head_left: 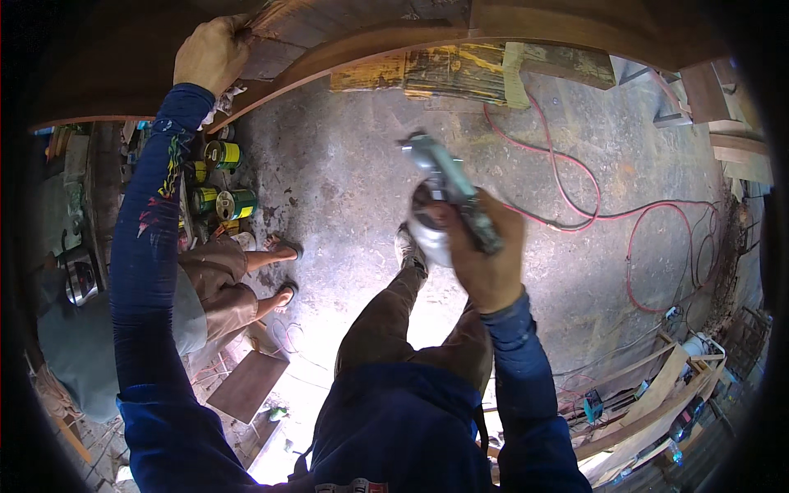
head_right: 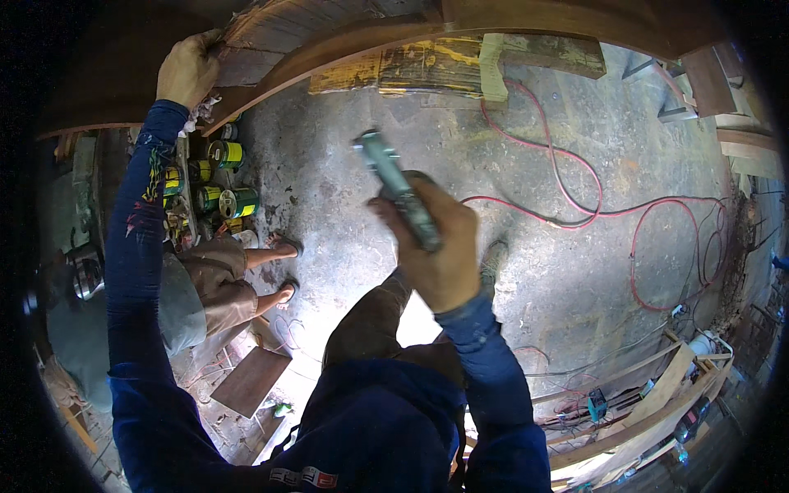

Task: Apply a spray finish to a wooden cabinet using a pneumatic spray gun and wiping with a cloth.

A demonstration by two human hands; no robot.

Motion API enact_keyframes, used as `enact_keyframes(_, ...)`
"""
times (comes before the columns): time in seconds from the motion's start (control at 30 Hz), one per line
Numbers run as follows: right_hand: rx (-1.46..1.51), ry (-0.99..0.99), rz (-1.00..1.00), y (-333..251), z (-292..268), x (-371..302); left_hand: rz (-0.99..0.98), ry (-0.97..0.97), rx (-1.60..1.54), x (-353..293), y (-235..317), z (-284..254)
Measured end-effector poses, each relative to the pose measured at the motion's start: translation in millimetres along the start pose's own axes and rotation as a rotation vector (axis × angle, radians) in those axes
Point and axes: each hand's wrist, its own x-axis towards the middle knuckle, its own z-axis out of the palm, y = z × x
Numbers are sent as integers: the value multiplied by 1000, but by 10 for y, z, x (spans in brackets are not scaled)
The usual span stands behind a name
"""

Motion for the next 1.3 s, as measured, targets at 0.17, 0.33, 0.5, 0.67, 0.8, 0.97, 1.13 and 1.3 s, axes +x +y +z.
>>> enact_keyframes(0.17,-237,246,89,-10,-253,-207,-31,-29,0,-62,-193,31)
enact_keyframes(0.33,-331,114,-31,-35,177,-66,-105,-63,-6,-214,-428,35)
enact_keyframes(0.5,-62,-76,-178,109,1007,45,-141,-63,-21,-453,-693,8)
enact_keyframes(0.67,4,-246,-159,168,1251,110,-130,-3,48,-605,-1048,56)
enact_keyframes(0.8,-51,-66,-33,-44,915,25,-171,-48,14,-834,-1123,22)
enact_keyframes(0.97,-214,127,30,-37,581,-102,-143,4,10,-1104,-1467,86)
enact_keyframes(1.13,-127,-84,-108,33,965,-26,-112,9,136,-1439,-1908,-4)
enact_keyframes(1.3,23,-122,-218,326,1833,44,-170,-27,107,-1674,-2294,132)
